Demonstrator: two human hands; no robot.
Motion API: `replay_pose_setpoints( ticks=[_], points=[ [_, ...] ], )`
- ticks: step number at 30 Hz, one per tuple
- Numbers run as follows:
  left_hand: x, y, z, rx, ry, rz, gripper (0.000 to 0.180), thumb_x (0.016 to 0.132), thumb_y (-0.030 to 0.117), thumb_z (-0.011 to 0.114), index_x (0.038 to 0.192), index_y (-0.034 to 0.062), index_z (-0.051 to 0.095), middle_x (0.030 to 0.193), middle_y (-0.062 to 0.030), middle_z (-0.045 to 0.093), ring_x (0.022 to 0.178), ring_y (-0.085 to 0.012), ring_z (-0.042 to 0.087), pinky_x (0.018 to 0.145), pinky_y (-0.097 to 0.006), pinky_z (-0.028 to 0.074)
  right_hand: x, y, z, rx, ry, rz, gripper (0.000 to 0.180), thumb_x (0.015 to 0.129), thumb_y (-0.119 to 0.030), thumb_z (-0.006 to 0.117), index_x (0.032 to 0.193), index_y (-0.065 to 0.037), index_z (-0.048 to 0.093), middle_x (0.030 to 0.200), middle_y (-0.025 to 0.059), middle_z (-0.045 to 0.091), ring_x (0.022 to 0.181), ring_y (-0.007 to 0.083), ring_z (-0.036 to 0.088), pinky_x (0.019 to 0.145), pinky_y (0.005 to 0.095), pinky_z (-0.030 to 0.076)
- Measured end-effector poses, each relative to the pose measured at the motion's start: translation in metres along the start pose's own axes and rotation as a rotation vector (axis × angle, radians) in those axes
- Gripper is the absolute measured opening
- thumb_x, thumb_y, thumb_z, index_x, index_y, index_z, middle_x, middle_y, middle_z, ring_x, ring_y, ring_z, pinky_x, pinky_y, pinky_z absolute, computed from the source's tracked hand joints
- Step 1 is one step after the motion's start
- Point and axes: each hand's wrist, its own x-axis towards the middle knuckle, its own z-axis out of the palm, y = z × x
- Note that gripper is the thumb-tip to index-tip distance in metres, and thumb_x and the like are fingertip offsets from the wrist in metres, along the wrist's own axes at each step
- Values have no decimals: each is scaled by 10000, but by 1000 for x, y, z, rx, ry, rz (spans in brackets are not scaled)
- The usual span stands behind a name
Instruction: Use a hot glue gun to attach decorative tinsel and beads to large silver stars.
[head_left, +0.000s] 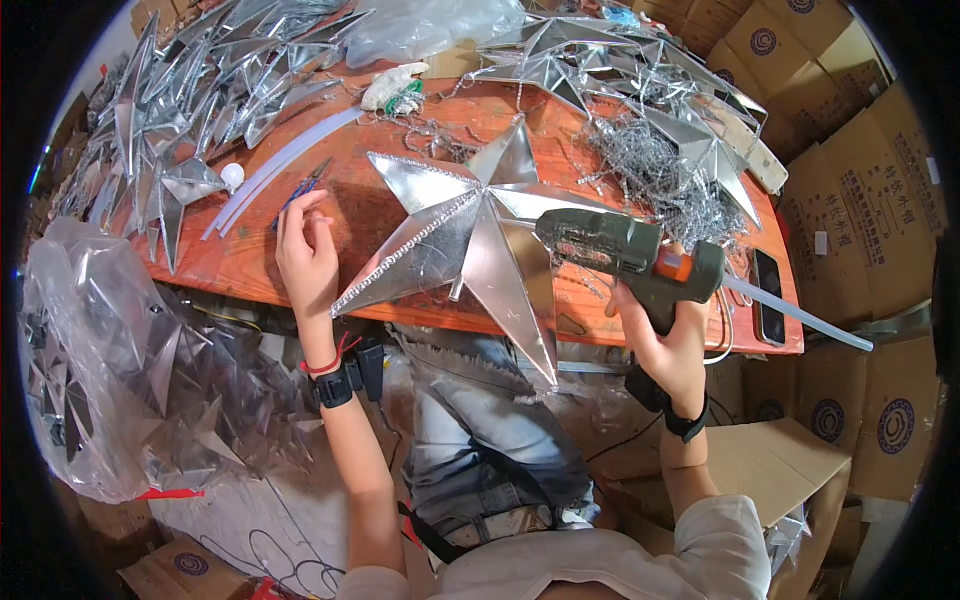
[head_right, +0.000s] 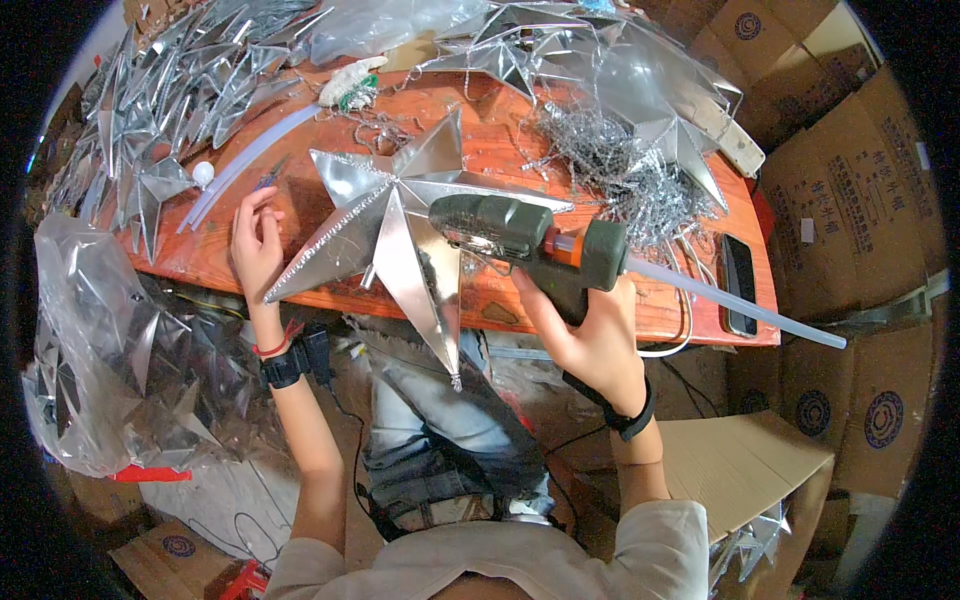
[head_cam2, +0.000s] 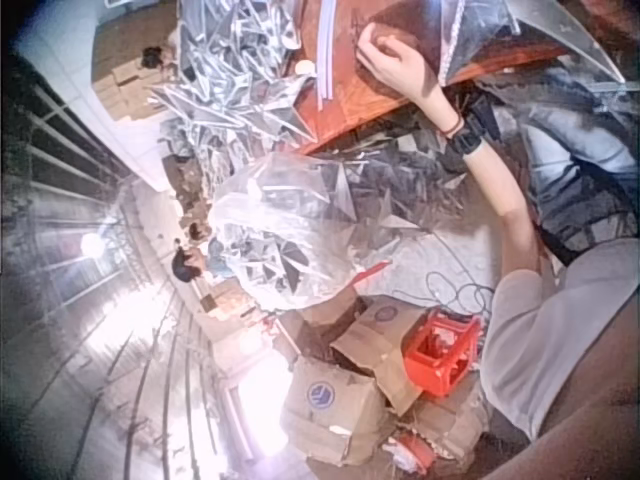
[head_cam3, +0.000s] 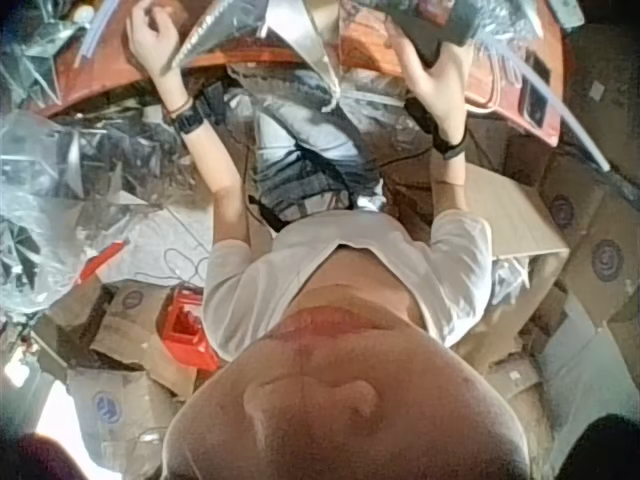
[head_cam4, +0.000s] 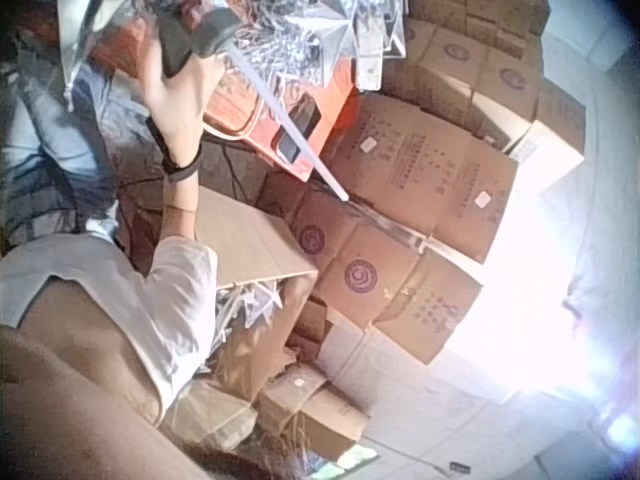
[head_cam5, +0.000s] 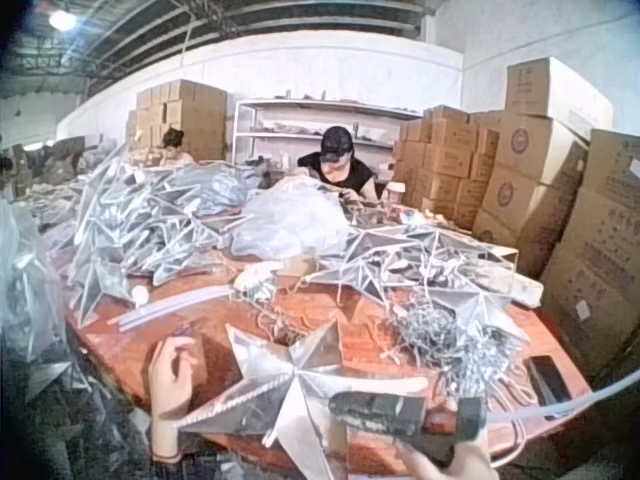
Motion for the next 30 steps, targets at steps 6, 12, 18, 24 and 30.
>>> replay_pose_setpoints(
  ticks=[6, 12, 18, 24, 30],
  points=[
    [0, 1, 0, 4, 1, 0, 209, 858, 8, 450, 1022, 30, 578, 939, -90, 569, 758, -157, 599, 663, -266, 463, -5, 4, -3, -4, -40, -46, 85, 825, -19, 576, 893, 27, 554, 661, 18, 584, 470, 41, 475, 413, 195, 352],
    [0, 3, -1, 6, -3, 1, 206, 862, 9, 445, 1018, 29, 579, 947, -90, 575, 752, -149, 601, 656, -261, 462, -9, 0, -5, 15, 31, 25, 178, 742, -108, 693, 860, -7, 606, 672, 91, 600, 528, 195, 545, 515, 295, 412],
    [0, -1, -1, 15, -5, 11, 203, 858, 7, 446, 1007, 29, 583, 941, -89, 582, 750, -153, 605, 653, -265, 464, -18, 6, -9, -35, 6, 50, 206, 733, -124, 703, 855, -15, 578, 728, 99, 591, 610, 235, 553, 582, 328, 421],
    [0, -2, -3, 61, -35, 8, 207, 889, 29, 436, 1045, 30, 572, 981, -73, 589, 785, -133, 615, 696, -256, 465, -22, 1, -13, 28, 7, 124, 233, 728, -111, 700, 881, -8, 558, 735, 96, 580, 627, 225, 548, 589, 326, 419],
    [0, 2, -3, 47, -38, -15, 204, 895, 41, 436, 1046, 31, 572, 982, -71, 590, 794, -133, 617, 704, -255, 464, -30, -3, -15, 52, 63, 167, 238, 718, -74, 691, 903, -10, 556, 807, 97, 587, 724, 212, 549, 667, 322, 417]
  ],
)
